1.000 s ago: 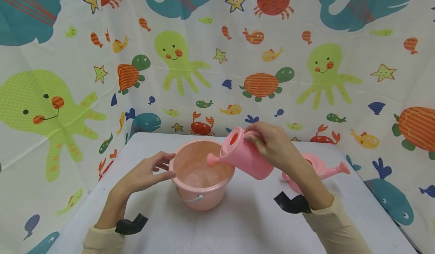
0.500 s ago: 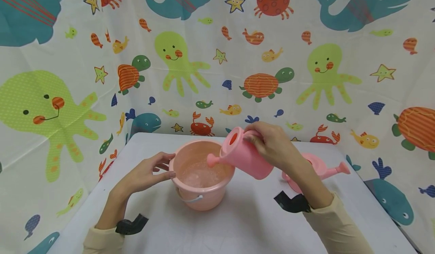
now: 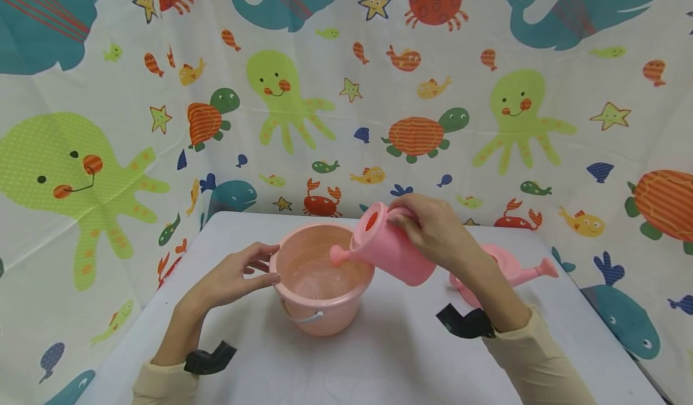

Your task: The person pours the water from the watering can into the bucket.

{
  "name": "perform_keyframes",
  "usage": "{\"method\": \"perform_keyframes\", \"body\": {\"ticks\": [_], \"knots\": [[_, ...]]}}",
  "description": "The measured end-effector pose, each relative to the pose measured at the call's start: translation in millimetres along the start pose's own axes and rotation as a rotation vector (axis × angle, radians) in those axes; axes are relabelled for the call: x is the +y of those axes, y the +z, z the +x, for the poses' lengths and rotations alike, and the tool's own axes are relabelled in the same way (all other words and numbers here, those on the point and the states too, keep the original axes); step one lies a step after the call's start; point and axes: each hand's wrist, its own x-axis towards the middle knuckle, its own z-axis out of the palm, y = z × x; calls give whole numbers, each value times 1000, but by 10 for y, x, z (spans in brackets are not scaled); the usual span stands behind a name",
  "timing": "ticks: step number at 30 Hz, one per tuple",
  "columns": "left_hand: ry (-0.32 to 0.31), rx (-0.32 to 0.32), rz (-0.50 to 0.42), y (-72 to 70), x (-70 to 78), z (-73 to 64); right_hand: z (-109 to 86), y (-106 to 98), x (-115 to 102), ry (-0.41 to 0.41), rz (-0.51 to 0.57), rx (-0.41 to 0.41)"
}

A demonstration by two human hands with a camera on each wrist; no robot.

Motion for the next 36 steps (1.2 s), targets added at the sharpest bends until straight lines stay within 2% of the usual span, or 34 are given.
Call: {"method": "perform_keyframes", "body": {"ticks": [25, 36], "knots": [[8, 4, 12, -2, -6, 5, 14, -5, -15, -17, 19, 9], [4, 1, 15, 1, -8, 12, 18, -24, -32, -3, 21, -11]]}}
